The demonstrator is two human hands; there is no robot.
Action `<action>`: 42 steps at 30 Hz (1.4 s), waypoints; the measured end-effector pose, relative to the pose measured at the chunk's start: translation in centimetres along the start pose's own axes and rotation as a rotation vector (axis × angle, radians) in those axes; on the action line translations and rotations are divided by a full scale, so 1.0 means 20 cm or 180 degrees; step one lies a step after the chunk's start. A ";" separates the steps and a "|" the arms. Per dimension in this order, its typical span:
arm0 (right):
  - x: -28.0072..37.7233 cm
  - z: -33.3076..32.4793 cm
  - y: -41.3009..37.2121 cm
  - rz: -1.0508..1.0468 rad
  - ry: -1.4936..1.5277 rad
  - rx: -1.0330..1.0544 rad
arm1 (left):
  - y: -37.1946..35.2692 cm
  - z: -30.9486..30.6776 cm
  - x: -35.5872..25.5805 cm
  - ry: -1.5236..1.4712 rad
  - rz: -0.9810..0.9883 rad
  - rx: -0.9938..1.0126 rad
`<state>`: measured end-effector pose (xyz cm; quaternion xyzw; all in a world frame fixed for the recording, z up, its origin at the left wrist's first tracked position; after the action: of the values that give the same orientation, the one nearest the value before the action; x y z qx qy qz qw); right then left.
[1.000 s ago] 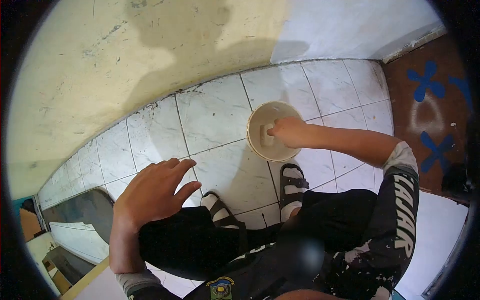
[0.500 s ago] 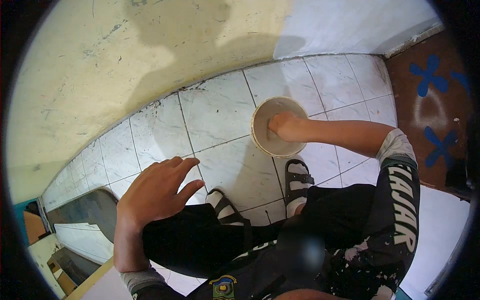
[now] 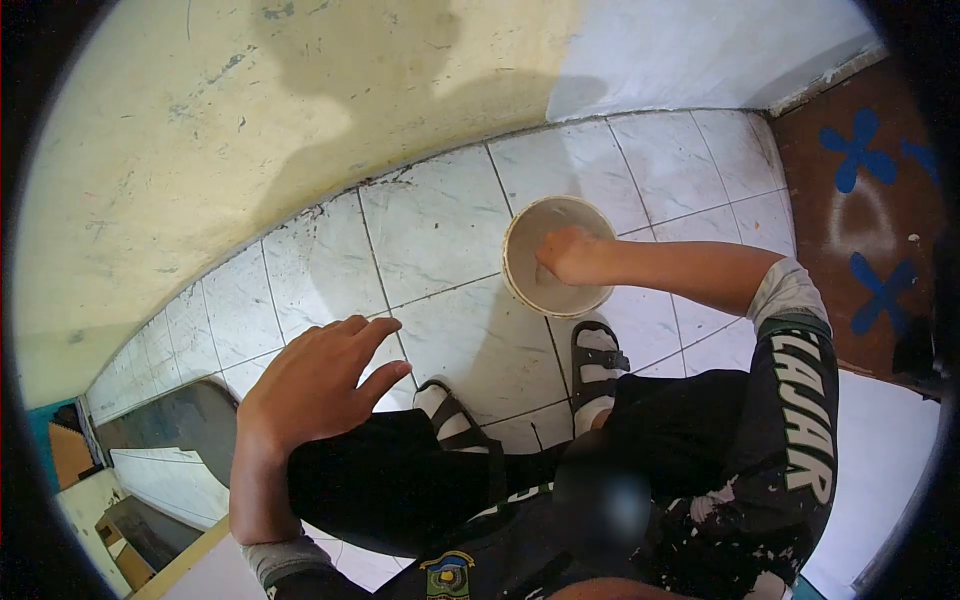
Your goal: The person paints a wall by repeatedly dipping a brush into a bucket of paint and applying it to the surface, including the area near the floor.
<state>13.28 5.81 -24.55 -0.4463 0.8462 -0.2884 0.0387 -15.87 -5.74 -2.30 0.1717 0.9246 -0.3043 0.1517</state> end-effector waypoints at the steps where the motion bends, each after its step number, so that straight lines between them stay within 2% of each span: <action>1: -0.01 -0.01 -0.01 -0.0087 0.0020 -0.0122 | 0.00 -0.01 -0.01 0.0010 0.0002 -0.0008; 3: -0.03 -0.06 -0.02 -0.0180 0.0042 -0.0247 | 0.00 -0.02 -0.02 -0.0015 -0.0021 0.0063; 5: -0.06 -0.17 -0.07 0.0164 0.0244 0.0151 | 0.00 -0.02 -0.01 -0.0007 -0.0022 0.0063; 8: -0.09 -0.34 -0.17 0.0471 0.0551 0.0328 | 0.01 -0.02 -0.01 -0.0002 -0.0017 0.0053; 12: -0.24 -0.38 -0.30 0.0314 0.0878 0.0104 | 0.02 -0.01 -0.01 0.0025 0.0034 0.0063; 14: -0.30 -0.40 -0.38 0.0734 0.1934 0.0352 | 0.03 -0.02 -0.01 0.0013 0.0052 0.0062; 15: -0.32 -0.39 -0.41 0.0744 0.1941 0.0342 | 0.04 -0.02 -0.01 -0.0008 0.0059 0.0058; 17: -0.37 -0.37 -0.47 0.1111 0.2548 0.0416 | 0.05 -0.02 -0.02 0.0012 0.0043 0.0082; 23: -0.44 -0.27 -0.56 0.1391 0.3436 0.0534 | 0.08 -0.02 -0.04 -0.0013 -0.0008 0.0132; 29: -0.49 -0.22 -0.59 0.1231 0.4344 0.0769 | 0.10 -0.02 -0.04 -0.0006 -0.0007 0.0133; 33: -0.50 -0.23 -0.63 0.1242 0.4566 0.0769 | 0.11 -0.02 -0.04 -0.0046 -0.0030 0.0167; 39: -0.49 -0.20 -0.68 0.1053 0.5009 0.0589 | 0.14 -0.02 -0.04 0.0060 -0.0170 0.0298; 42: -0.47 -0.21 -0.67 0.1094 0.5057 0.0197 | 0.15 -0.01 -0.03 0.0054 -0.0185 0.0316</action>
<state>27.41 9.25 -15.91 0.0290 0.6695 -0.5324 -0.5173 -14.07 -3.44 -3.50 0.1547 0.9142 -0.3527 0.1263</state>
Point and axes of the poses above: each hand's wrist, its own y-axis towards the middle knuckle, its own z-axis out of the palm, x = y × z, the point moved 3 cm from there along y, towards the middle knuckle
